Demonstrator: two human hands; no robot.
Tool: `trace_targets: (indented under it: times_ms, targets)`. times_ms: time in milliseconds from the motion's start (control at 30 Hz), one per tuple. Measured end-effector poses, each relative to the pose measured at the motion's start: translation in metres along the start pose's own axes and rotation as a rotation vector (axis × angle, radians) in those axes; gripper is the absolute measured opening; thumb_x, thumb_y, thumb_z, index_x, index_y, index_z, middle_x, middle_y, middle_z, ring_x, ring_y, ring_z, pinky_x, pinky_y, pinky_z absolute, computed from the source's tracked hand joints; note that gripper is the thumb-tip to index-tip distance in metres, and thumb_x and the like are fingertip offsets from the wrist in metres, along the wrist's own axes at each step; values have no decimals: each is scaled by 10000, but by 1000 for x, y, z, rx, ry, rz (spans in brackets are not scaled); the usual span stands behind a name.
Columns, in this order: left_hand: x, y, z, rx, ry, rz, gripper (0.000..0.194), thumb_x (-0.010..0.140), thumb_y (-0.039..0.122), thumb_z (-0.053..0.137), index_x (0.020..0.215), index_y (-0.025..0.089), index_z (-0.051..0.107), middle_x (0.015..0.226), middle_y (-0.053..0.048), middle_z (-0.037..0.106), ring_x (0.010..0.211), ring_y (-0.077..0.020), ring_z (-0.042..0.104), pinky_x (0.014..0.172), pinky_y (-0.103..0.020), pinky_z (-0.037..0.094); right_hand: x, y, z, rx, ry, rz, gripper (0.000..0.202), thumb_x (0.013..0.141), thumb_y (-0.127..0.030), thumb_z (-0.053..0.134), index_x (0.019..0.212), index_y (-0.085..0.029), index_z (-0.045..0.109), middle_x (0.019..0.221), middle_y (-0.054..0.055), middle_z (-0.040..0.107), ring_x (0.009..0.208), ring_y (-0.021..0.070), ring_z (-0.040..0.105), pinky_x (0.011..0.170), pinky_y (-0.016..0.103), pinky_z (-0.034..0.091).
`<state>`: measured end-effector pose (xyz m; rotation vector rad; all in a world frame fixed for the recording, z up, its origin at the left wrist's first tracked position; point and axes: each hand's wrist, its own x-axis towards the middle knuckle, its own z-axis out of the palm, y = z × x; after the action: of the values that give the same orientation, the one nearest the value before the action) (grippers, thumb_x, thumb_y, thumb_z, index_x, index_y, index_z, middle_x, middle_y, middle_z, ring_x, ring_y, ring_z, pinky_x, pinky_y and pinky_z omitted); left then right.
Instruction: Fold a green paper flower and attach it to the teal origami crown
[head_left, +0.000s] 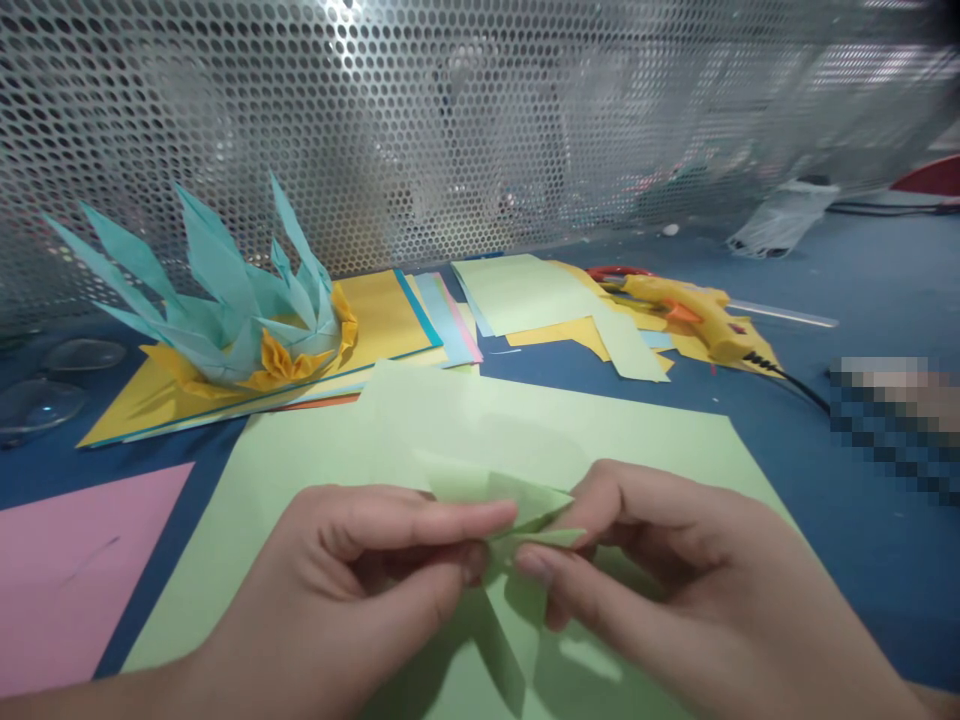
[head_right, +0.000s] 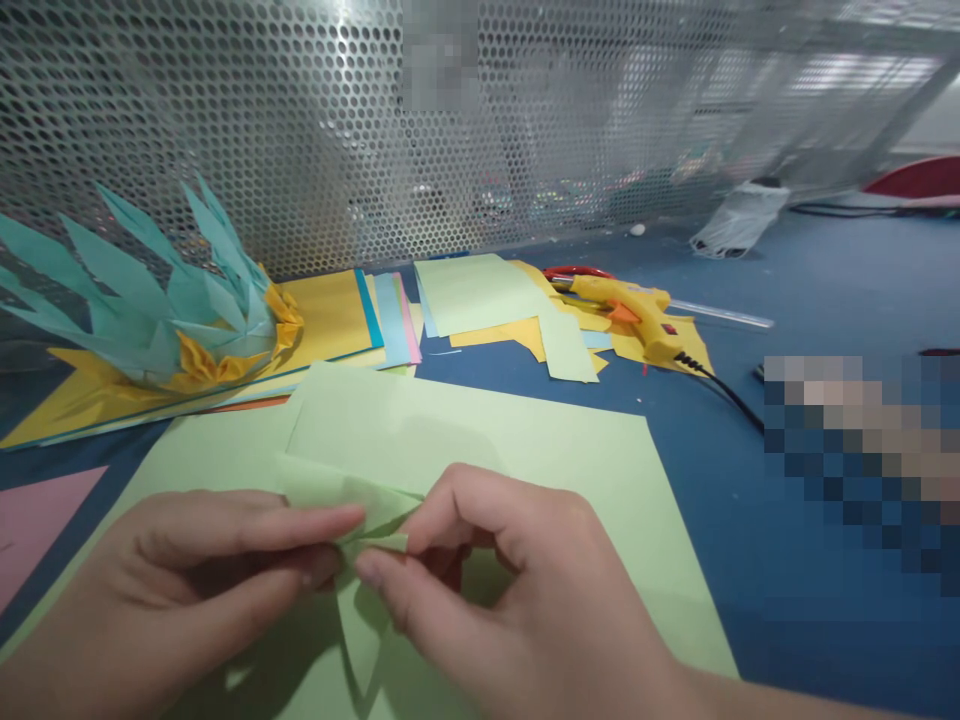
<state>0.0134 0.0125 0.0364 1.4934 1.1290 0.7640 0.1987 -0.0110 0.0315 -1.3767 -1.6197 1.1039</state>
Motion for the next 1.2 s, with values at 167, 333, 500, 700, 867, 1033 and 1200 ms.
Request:
trace_targets:
  times_ms: [167, 333, 500, 700, 867, 1033, 1200]
  targets:
    - [-2, 1, 5, -47, 76, -18, 383, 679, 86, 624, 795, 421, 769, 663, 100, 745, 613, -119, 676, 562, -147, 515, -1, -1, 8, 206, 41, 22, 345, 680, -151, 684, 793, -275, 383, 575, -102, 567, 483, 101, 579, 423, 196, 415]
    - [-3, 1, 9, -112, 93, -45, 357, 655, 100, 601, 749, 396, 777, 641, 85, 738, 621, -128, 684, 581, -161, 529, -1, 3, 10, 199, 30, -6, 431, 677, -114, 639, 1006, -311, 442, 576, -119, 541, 490, 95, 568, 412, 184, 408]
    - [-1, 1, 1, 0, 46, 12, 388, 659, 59, 630, 769, 401, 777, 651, 98, 740, 620, -101, 684, 589, -120, 520, 0, 3, 8, 93, 37, -55, 360, 722, -106, 620, 1016, -304, 557, 551, -102, 554, 508, 93, 589, 412, 180, 397]
    - [-2, -1, 0, 57, 66, 17, 298, 643, 97, 733, 733, 377, 782, 571, 83, 703, 538, -92, 633, 525, -118, 496, -1, 1, 9, 93, 41, -61, 403, 705, -108, 642, 1048, -308, 574, 542, -114, 552, 465, 83, 562, 436, 181, 422]
    - [-4, -1, 0, 82, 94, 11, 302, 630, 116, 736, 697, 408, 777, 473, 87, 619, 390, -59, 475, 351, -107, 357, -3, 3, 9, -14, 70, -84, 528, 677, -142, 684, 1140, -337, 524, 610, -93, 587, 548, 125, 607, 541, 229, 486]
    - [-1, -3, -3, 101, 41, 100, 316, 643, 117, 744, 732, 418, 777, 477, 87, 636, 395, -59, 497, 374, -105, 378, -4, 3, 8, -62, 88, -144, 460, 721, -152, 668, 1109, -360, 533, 595, -105, 524, 529, 112, 590, 553, 225, 497]
    - [-1, -4, -2, 75, 55, 105, 337, 646, 107, 731, 730, 430, 773, 485, 95, 641, 403, -50, 504, 426, -102, 409, -5, 0, 7, -30, 71, -85, 436, 728, -132, 670, 1081, -358, 547, 566, -112, 489, 545, 112, 605, 564, 216, 495]
